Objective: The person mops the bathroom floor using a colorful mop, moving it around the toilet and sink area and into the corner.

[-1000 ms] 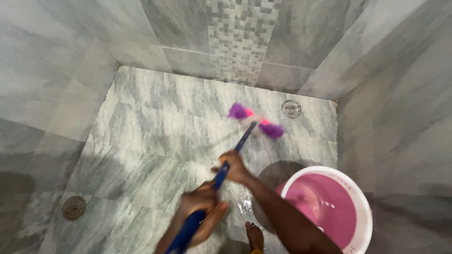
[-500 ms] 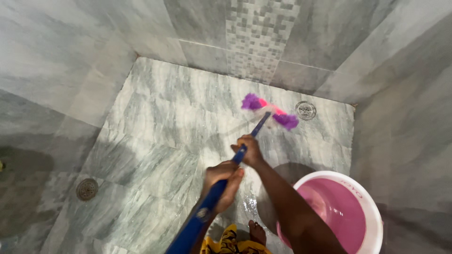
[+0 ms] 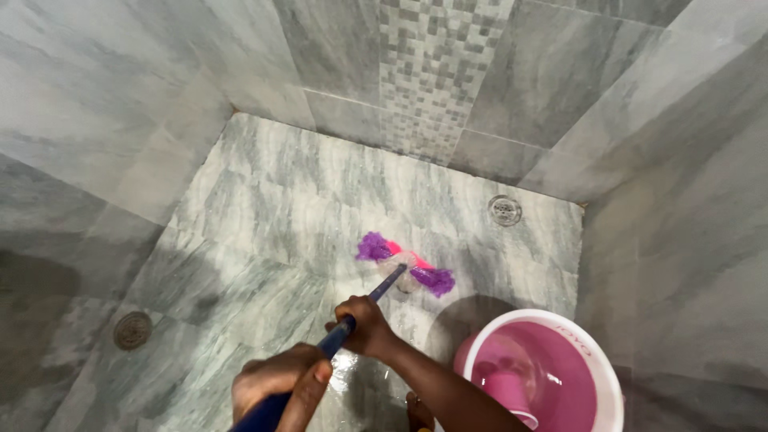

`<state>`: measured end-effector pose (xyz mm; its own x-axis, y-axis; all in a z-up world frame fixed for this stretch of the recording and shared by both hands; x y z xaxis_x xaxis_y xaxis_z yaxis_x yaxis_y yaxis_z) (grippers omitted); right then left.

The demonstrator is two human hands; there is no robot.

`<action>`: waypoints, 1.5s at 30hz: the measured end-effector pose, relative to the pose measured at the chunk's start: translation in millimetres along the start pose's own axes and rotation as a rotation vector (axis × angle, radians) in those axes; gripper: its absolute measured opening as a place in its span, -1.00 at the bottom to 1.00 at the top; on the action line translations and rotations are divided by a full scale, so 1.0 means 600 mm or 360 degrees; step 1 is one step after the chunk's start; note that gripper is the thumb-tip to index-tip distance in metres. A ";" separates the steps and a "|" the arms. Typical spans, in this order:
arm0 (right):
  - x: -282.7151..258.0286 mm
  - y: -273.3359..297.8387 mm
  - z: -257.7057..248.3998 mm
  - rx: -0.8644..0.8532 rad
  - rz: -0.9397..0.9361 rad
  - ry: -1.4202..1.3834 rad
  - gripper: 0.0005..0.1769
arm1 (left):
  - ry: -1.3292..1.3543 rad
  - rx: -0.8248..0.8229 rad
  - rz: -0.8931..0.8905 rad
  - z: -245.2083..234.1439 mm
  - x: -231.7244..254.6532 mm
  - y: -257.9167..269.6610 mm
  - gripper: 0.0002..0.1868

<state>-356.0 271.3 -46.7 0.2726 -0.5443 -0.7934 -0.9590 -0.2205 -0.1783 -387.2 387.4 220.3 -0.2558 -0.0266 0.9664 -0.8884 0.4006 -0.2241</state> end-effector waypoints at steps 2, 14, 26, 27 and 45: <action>0.017 -0.026 -0.002 0.0023 -0.0005 -0.0066 -0.59 | -0.0055 0.0055 -0.0158 -0.012 -0.020 -0.011 -0.63; 0.272 -0.059 -0.073 0.0230 -0.0294 0.0062 -0.53 | -0.0043 -0.0117 0.0069 0.139 -0.212 -0.028 -0.57; -0.061 0.008 0.081 -0.0315 -0.0165 -0.0155 -0.71 | -0.0214 0.0443 -0.0337 -0.053 -0.037 0.125 -0.71; -0.059 -0.002 0.091 -0.0372 -0.0147 -0.0196 -0.71 | -0.0143 0.0428 -0.0215 -0.063 -0.035 0.120 -0.67; 0.067 -0.004 0.114 0.0002 -0.0447 -0.0130 -0.77 | -0.0172 0.0430 -0.0068 0.014 -0.189 0.203 -0.73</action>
<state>-347.8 305.5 -118.2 0.5204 -0.3949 -0.7571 -0.8469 -0.3521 -0.3985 -469.5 431.2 82.5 -0.2424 -0.1412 0.9599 -0.9648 0.1387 -0.2233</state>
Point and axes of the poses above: each hand's wrist, its own y-axis away from the middle knuckle, its own z-axis out of the palm, x = y × z, the point moved 7 cm from there along -y, towards the middle knuckle, and after that the axes turned 5 degrees about -x, right-handed, at the moved point
